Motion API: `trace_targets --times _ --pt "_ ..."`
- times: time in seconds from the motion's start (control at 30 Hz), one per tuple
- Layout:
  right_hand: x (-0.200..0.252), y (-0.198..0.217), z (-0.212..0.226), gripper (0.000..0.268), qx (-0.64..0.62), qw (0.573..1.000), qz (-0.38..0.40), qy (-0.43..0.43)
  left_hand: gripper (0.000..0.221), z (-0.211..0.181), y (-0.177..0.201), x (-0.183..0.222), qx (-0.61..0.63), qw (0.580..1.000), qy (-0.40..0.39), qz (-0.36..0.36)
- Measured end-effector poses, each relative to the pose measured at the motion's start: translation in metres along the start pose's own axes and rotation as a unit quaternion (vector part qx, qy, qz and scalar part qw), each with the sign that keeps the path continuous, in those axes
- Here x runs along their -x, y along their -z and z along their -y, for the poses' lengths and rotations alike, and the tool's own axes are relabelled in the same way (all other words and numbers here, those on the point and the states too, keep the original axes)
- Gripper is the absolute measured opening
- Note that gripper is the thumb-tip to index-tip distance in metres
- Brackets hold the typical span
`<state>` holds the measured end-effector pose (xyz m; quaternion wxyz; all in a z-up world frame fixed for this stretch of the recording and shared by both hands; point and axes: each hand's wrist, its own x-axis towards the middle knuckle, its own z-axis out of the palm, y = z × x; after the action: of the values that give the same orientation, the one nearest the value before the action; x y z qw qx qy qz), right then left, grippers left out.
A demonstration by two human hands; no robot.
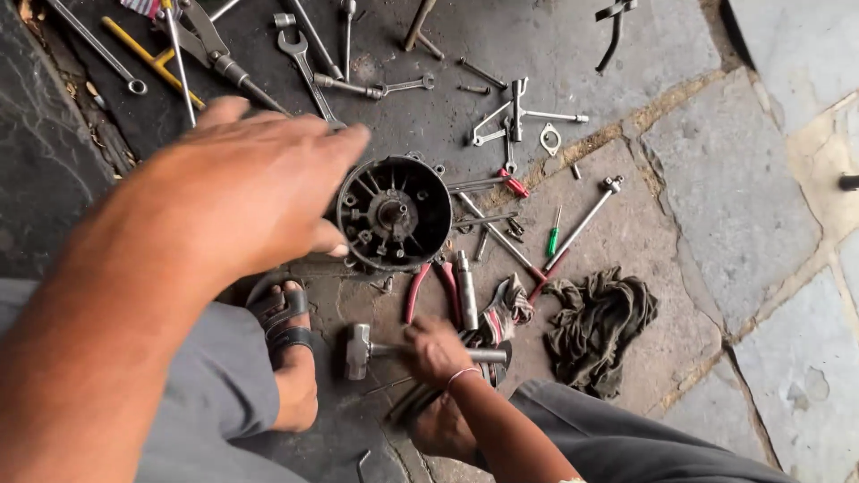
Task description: The person sits on the ground beside a motorcycle and works on a round engine cover placed on the pavement. They hold the cover steady, tap and press a component into it with a mallet, then use pliers and a screwdriver to work on parts inside the cover, handling small fasteners from the ground around them.
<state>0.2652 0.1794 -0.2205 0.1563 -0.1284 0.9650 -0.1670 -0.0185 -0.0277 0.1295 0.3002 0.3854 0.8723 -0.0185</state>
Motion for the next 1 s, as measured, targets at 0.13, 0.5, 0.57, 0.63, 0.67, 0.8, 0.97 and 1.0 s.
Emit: trace_targets --times 0.13,0.5,0.57,0.63,0.67,0.8,0.97,1.0 --pt "-0.004 0.002 -0.051 0.040 0.028 0.929 -0.039 -0.366 0.101 0.011 -0.010 -0.015 0.012 0.999 0.010 -0.042" --pt "-0.002 0.091 -0.112 0.045 0.039 0.912 0.095 -0.398 0.014 -0.015 0.013 -0.014 0.049 0.999 -0.022 -0.001" --pt "-0.018 0.205 -0.037 0.044 0.002 0.901 0.168 -0.401 0.009 -0.018 0.008 -0.014 0.085 0.990 -0.071 -0.084" --pt "-0.002 0.263 -0.003 0.031 -0.041 0.914 0.097 -0.391 0.011 -0.019 0.003 -0.013 0.108 0.986 -0.090 -0.086" --pt "0.008 0.291 0.014 0.027 -0.088 0.920 0.023 -0.381 0.012 -0.020 0.000 -0.013 0.127 0.982 -0.113 -0.087" --pt "0.026 0.365 0.093 0.028 -0.150 0.962 -0.162 -0.162 0.017 -0.023 -0.025 -0.010 0.216 0.961 -0.157 -0.076" --pt "-0.007 0.385 0.138 0.013 0.016 0.986 -0.165 -0.030 0.039 -0.030 -0.071 -0.049 0.349 0.893 -0.249 -0.137" --pt "-0.014 0.383 0.143 0.013 0.018 0.986 -0.166 -0.028 0.039 -0.029 -0.073 -0.048 0.349 0.893 -0.249 -0.140"
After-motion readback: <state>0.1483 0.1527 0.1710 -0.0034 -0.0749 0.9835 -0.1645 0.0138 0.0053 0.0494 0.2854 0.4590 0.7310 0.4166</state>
